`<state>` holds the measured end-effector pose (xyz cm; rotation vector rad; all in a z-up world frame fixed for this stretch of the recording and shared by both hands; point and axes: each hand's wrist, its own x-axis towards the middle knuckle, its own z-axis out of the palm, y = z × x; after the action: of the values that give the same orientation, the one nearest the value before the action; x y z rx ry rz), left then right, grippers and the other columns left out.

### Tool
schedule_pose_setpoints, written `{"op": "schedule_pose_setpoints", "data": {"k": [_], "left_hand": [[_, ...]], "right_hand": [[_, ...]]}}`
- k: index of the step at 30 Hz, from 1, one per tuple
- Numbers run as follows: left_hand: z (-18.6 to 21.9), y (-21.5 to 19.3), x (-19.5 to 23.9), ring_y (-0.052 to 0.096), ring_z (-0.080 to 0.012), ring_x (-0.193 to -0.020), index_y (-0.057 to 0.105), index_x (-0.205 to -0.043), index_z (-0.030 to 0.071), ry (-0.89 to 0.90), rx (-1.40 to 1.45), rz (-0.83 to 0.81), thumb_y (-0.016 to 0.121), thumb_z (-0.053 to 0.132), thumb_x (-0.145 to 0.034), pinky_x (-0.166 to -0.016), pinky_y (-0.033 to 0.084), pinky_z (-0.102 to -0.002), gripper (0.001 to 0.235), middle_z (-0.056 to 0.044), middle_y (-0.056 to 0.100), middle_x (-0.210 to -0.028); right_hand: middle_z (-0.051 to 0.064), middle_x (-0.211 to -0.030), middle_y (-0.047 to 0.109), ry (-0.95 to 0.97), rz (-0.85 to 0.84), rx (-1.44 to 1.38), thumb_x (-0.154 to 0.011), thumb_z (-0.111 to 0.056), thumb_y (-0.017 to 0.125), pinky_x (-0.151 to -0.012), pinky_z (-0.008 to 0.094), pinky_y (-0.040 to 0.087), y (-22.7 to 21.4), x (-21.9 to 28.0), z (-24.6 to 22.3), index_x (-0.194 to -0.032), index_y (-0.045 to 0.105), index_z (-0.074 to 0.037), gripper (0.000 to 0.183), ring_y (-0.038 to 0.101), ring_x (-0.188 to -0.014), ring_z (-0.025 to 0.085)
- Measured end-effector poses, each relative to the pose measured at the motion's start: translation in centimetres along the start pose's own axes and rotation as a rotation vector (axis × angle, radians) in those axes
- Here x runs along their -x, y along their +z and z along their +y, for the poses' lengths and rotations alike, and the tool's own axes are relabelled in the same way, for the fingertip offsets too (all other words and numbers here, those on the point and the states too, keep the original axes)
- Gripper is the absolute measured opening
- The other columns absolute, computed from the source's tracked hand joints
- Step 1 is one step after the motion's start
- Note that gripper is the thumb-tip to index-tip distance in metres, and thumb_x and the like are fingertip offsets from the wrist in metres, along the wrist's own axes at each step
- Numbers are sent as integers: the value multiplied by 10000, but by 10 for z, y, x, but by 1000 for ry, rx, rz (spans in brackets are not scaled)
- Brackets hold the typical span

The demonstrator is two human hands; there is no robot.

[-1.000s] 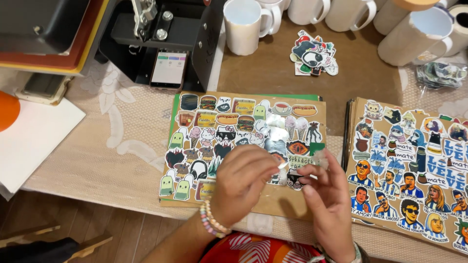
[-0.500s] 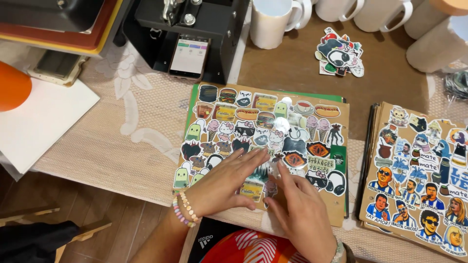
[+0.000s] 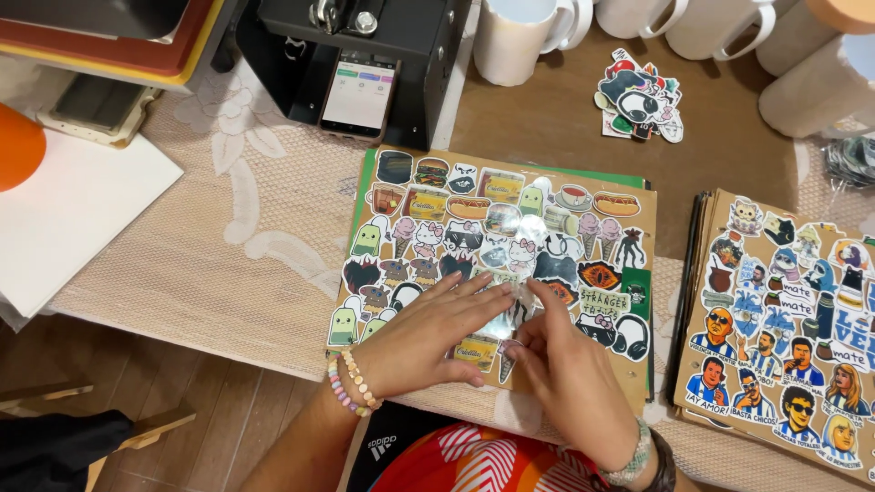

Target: Peeling the backing off stickers and sticking them onto a board.

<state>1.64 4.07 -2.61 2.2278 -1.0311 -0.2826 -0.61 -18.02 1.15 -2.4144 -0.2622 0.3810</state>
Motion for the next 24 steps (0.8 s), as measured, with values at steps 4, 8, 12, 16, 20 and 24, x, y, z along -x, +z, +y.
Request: {"op": "schedule_pose_setpoints", "data": {"k": [4,8,12,16,20,24], "left_hand": [[1,0,0,229,-366,-1521,335,-1531,71,-2,0,7,747,417,-829,-1218,127,-533,884,-145,314,-1628],[-1,1,0,220,-366,-1526,291,-1550,77,9,-19,-4,734,442,-843,-1222,122,-529,912,-147,290,-1639],[9,-8,1,231,-339,-1529,374,-1520,88,-7,126,32,639,602,-808,-1224,96,-534,917,-144,317,-1627],[39,2,-7,508,-295,-1393,643,-1301,102,-79,279,356,708,419,-859,-1222,265,-491,548,-125,589,-1431],[77,13,-20,656,-82,-704,807,-947,28,-411,1077,389,681,186,-935,-639,513,-222,202,-59,768,-803],[74,33,-34,765,-232,-757,767,-1008,-60,-536,1432,527,693,88,-909,-722,665,-314,193,-195,782,-905]], "right_hand": [[15,-930,711,-75,9,-42,-914,-174,628,-738,375,518,1,5,5,-1494,282,-96,681,704,-793,223],[15,-892,714,-118,35,-172,-930,-205,608,-801,323,521,-4,13,3,-1486,282,-95,653,716,-789,186],[217,-1258,598,-413,593,-69,-784,-113,825,-894,341,649,21,37,57,-1437,380,41,805,734,-1016,258],[73,-829,572,-727,895,-16,-747,-116,856,-643,308,486,8,41,51,-892,727,-71,199,556,-658,165],[84,-1076,748,-991,862,252,-1033,-363,544,-831,392,583,5,41,54,-1335,393,-121,416,645,-906,220],[81,-994,712,-719,905,106,-885,-106,695,-853,383,570,23,31,71,-965,587,-124,136,638,-861,217]]}}
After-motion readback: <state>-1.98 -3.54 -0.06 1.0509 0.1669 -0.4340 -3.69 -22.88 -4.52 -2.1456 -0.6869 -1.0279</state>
